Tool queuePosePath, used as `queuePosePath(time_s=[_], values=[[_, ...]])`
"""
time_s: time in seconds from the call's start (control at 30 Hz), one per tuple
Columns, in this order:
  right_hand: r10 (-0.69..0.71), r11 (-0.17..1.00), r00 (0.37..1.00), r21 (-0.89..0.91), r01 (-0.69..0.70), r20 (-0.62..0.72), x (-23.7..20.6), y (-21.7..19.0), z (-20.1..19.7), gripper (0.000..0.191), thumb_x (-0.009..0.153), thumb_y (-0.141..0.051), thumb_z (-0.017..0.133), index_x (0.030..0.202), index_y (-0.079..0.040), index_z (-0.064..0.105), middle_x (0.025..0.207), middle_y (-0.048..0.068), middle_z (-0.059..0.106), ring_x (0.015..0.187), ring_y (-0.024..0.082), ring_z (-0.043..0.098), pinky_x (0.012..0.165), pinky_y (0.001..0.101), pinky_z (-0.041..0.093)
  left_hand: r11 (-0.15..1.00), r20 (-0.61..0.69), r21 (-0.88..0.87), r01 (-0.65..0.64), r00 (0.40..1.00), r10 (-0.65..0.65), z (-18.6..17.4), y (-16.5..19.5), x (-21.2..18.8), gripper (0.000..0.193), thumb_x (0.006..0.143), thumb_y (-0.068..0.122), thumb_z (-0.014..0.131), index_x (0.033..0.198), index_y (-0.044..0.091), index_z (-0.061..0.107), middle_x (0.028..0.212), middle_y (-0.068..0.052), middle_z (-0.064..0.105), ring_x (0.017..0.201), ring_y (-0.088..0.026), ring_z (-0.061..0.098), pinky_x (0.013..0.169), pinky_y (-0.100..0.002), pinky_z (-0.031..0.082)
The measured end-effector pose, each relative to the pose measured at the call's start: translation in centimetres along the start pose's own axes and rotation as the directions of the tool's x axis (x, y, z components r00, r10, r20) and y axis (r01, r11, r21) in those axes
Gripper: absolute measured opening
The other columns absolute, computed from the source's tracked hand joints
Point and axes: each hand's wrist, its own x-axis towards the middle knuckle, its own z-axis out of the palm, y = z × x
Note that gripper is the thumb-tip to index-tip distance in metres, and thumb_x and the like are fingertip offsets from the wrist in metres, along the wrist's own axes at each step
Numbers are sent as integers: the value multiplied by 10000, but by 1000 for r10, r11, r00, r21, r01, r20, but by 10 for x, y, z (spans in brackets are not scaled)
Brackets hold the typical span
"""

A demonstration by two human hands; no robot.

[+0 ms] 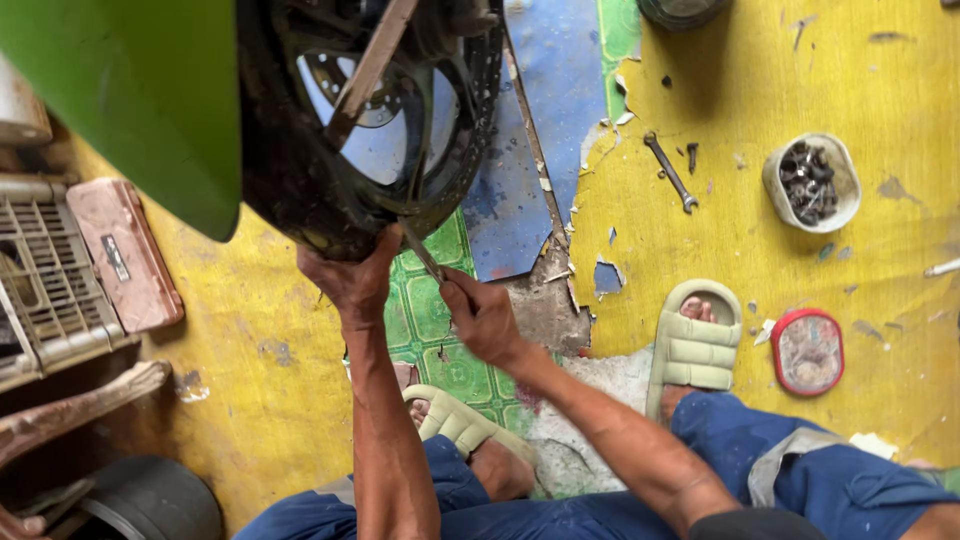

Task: The person kneels on the floor working on the front wheel of a green motorcycle. They use a pry bar to lever the tire bead over the rim edge around the wheel, then pull the inner tube out from inside the tire by hand.

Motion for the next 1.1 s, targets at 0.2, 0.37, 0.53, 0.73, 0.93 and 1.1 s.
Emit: queuePosePath(time_s=[0.2,0.37,0.53,0.73,0.93,1.1], values=[[-247,888,960,-366,279,134,28,24,-56,316,1067,-198,591,1315,-34,699,642,61,570,539,75,517,489,278,417,1000,24,-4,-1,1000,2,-1,3,0,503,740,-8,917,1168,-50,655,1079,-68,692,944,-164,647,887,-324,571],[-448,745,847,-404,530,285,40,32,-83,246,1072,-172,560,1242,-105,725,688,29,682,511,82,586,461,281,476,1000,20,-19,1,1000,-1,-3,11,8,601,718,-1,890,1248,-50,612,1143,-79,682,995,-175,659,927,-323,573],[-278,870,942,-367,329,188,30,33,-65,251,1049,-177,571,1184,-47,738,646,9,664,478,63,579,404,286,456,998,2,-55,-8,1000,8,-8,13,14,627,733,2,885,1281,-49,583,1164,-88,665,1009,-182,654,939,-329,571],[-206,944,978,-257,205,26,9,16,-17,318,1062,-230,599,1223,9,731,542,49,452,484,84,452,438,307,351,998,-34,-52,47,998,-49,-7,-2,-4,652,704,14,909,1259,-40,572,1133,-65,663,972,-160,639,887,-319,571],[-159,964,983,-230,135,-87,1,2,2,319,1064,-250,576,1189,10,712,575,5,515,510,49,474,460,289,363,998,20,-31,55,998,-55,-5,-21,-11,626,733,55,944,1243,-51,597,1142,-64,668,991,-149,630,896,-306,554],[47,998,989,-28,-51,-139,-12,-2,25,404,1056,-324,569,1257,-1,703,591,-28,478,525,36,435,448,282,346,991,34,124,-39,999,35,-8,-16,-7,633,714,86,969,1209,-52,600,1122,-61,683,966,-142,637,866,-309,562]])
